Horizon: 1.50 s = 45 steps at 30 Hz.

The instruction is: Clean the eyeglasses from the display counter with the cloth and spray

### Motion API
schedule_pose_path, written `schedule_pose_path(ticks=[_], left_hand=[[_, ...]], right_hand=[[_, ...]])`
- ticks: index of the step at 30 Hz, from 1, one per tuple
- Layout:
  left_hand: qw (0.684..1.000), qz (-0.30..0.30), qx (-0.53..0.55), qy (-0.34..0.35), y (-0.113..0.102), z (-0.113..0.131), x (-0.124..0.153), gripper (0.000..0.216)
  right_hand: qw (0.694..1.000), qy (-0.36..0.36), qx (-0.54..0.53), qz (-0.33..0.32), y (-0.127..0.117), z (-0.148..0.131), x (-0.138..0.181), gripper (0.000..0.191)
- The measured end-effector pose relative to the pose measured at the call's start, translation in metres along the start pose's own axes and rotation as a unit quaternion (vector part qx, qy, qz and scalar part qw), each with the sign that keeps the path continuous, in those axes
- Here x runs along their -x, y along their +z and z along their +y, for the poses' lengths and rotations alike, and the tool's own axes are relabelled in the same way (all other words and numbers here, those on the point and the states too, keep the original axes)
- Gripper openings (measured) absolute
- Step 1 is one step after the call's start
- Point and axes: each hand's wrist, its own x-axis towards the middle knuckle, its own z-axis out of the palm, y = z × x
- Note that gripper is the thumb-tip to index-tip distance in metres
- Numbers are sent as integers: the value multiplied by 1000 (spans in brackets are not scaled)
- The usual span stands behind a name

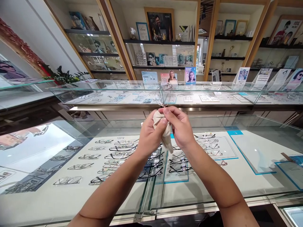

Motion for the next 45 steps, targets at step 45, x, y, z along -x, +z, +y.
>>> schedule_pose_path(ticks=[45], left_hand=[[994, -44, 43, -86, -38, -12, -24, 55]], right_hand=[[995, 38, 89, -37, -33, -29, -12, 14]])
